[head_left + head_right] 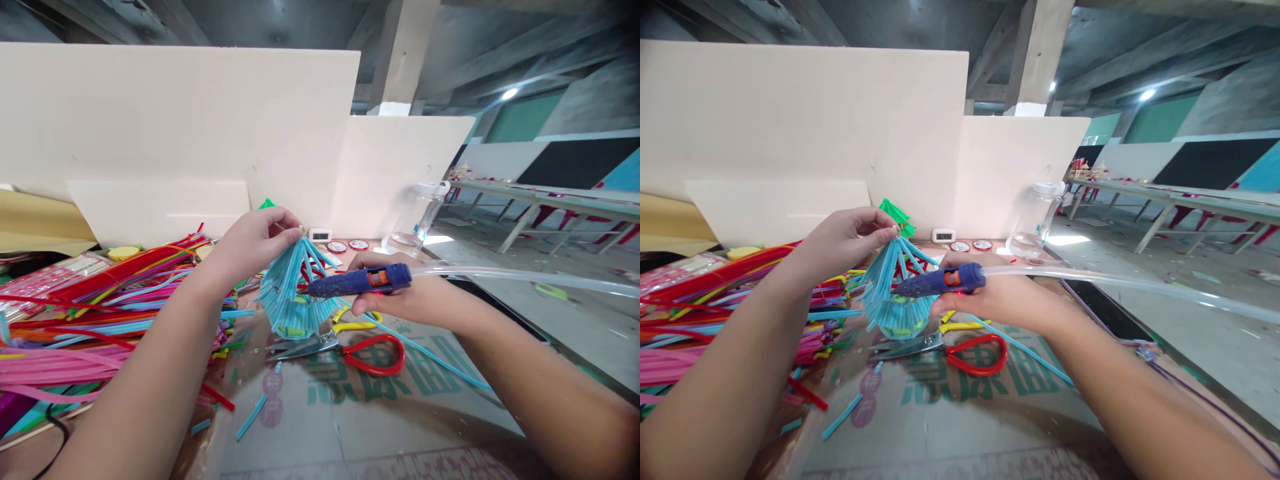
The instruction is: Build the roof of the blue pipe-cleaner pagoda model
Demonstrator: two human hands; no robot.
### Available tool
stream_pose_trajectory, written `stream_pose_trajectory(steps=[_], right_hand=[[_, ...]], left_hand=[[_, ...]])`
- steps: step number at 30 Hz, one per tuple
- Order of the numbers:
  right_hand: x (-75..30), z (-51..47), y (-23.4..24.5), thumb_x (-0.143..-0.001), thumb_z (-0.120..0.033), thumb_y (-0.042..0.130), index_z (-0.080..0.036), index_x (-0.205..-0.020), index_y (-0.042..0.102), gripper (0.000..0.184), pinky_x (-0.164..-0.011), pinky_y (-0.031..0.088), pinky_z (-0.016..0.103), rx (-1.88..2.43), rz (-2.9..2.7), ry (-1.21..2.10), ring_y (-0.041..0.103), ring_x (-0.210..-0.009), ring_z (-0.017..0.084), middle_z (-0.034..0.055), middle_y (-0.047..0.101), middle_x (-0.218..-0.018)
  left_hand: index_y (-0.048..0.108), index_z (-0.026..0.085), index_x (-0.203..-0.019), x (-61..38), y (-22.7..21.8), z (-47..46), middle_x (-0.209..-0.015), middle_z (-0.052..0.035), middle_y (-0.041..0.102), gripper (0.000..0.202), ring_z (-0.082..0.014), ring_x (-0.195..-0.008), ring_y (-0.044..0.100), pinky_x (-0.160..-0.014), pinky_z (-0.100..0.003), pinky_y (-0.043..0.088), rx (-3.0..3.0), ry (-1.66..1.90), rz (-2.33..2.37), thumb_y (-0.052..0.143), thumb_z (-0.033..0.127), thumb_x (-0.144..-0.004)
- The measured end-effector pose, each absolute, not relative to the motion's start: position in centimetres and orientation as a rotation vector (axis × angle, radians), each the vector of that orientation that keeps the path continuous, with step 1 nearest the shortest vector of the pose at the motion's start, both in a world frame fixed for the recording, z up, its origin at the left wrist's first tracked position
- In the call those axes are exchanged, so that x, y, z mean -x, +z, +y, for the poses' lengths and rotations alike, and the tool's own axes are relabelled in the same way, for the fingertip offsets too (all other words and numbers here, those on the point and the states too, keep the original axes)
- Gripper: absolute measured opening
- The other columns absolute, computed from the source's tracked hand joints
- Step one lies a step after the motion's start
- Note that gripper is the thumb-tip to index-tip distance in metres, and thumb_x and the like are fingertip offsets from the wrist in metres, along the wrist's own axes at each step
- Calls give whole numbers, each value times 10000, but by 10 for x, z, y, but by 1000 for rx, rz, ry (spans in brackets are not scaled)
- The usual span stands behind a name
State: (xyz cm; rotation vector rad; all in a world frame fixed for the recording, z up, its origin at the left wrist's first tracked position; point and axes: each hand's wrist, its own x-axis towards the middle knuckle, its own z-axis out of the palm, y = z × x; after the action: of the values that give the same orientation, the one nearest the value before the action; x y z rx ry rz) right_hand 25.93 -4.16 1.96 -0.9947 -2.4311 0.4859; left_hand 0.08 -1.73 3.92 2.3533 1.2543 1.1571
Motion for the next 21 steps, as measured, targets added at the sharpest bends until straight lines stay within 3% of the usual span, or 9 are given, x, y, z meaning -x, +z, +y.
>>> stream_pose_trajectory(steps=[21], right_hand=[[-256,-56,32,-721,-609,712,-215,-853,626,425,-512,302,216,988,-2523,264,494,-578,108,-29,599,-695]], left_hand=[[663,190,-895,-7,42,-24,-793,-5,669,250,-139,-701,587,-647,-245,448,-2400,1164,1225,526,399,-887]])
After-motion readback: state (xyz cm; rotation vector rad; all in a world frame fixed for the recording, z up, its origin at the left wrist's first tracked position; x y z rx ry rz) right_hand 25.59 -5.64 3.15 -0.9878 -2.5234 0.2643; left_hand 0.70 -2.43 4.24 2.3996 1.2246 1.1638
